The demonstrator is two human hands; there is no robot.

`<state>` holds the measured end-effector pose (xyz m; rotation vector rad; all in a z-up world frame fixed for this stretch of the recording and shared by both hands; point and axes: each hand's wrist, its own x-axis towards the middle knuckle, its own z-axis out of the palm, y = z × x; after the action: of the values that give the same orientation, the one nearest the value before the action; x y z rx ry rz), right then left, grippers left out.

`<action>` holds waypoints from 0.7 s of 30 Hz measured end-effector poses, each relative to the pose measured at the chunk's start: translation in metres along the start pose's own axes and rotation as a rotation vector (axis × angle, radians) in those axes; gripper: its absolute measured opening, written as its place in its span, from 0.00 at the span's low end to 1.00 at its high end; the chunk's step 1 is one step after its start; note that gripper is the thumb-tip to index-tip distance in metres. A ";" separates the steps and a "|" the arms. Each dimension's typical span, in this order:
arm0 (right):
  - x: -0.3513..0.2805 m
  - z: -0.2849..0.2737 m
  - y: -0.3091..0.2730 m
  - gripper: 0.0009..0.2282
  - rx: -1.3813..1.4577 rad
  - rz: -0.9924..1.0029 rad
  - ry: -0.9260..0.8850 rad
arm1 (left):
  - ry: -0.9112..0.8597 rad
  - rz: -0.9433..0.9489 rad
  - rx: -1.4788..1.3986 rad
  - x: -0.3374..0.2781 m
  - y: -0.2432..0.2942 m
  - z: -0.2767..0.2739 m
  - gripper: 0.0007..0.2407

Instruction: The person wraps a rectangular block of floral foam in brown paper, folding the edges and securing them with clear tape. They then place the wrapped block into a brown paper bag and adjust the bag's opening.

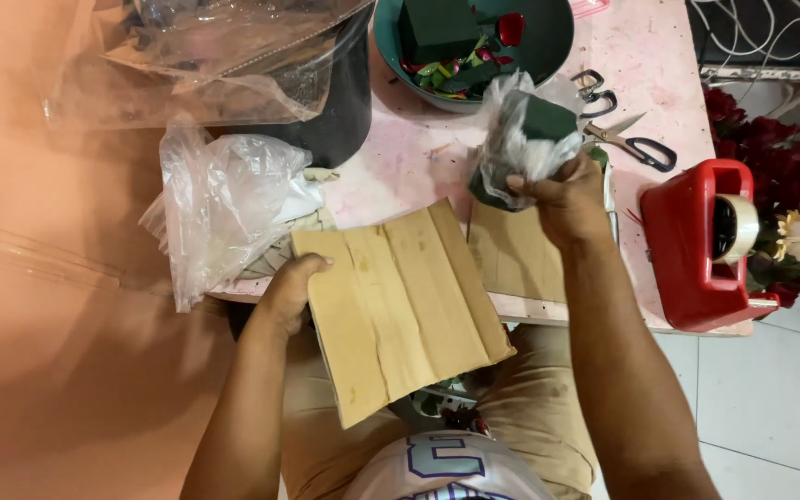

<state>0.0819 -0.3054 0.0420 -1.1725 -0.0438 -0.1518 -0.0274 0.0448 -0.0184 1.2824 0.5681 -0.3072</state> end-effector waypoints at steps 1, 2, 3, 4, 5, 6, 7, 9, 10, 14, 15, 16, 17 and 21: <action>0.008 -0.013 0.001 0.27 -0.006 -0.004 -0.001 | -0.006 0.002 -0.005 -0.003 0.001 -0.001 0.18; 0.017 -0.027 0.002 0.31 -0.143 -0.058 0.017 | 0.001 0.011 0.005 -0.007 0.002 -0.003 0.19; 0.025 -0.042 0.003 0.35 -0.281 -0.109 0.035 | 0.009 0.018 0.012 -0.010 0.001 -0.004 0.19; 0.032 -0.056 0.005 0.35 -0.289 -0.111 0.034 | 0.004 0.017 0.006 -0.009 -0.004 -0.010 0.19; 0.040 -0.071 0.008 0.35 -0.290 -0.157 0.097 | 0.020 0.036 0.000 -0.008 -0.008 -0.017 0.18; 0.048 -0.086 0.009 0.35 -0.291 -0.203 0.160 | 0.037 0.054 -0.006 -0.007 -0.012 -0.023 0.18; 0.054 -0.094 0.008 0.35 -0.295 -0.207 0.160 | 0.033 0.055 -0.009 -0.010 -0.013 -0.028 0.18; 0.066 -0.111 0.004 0.35 -0.351 -0.275 0.258 | 0.077 0.064 -0.011 -0.016 -0.015 -0.037 0.16; 0.074 -0.115 0.003 0.35 -0.354 -0.278 0.258 | 0.072 0.065 -0.013 -0.030 -0.004 -0.026 0.16; 0.102 -0.128 -0.002 0.34 -0.589 -0.337 0.342 | 0.084 0.075 -0.030 -0.068 0.030 0.008 0.19; 0.110 -0.128 -0.003 0.33 -0.638 -0.333 0.347 | 0.095 0.080 -0.038 -0.075 0.036 0.013 0.19; 0.120 -0.132 -0.001 0.33 -0.635 -0.338 0.347 | 0.095 0.085 -0.038 -0.074 0.037 0.014 0.19; 0.129 -0.136 0.003 0.34 -0.634 -0.339 0.367 | 0.091 0.085 -0.057 -0.074 0.037 0.014 0.18; 0.151 -0.127 -0.018 0.34 -0.718 -0.074 0.480 | 0.083 -0.008 -0.106 -0.084 0.052 0.023 0.21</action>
<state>0.2233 -0.4437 0.0268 -1.8195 0.4224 -0.5420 -0.0639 0.0289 0.0747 1.1951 0.6513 -0.2283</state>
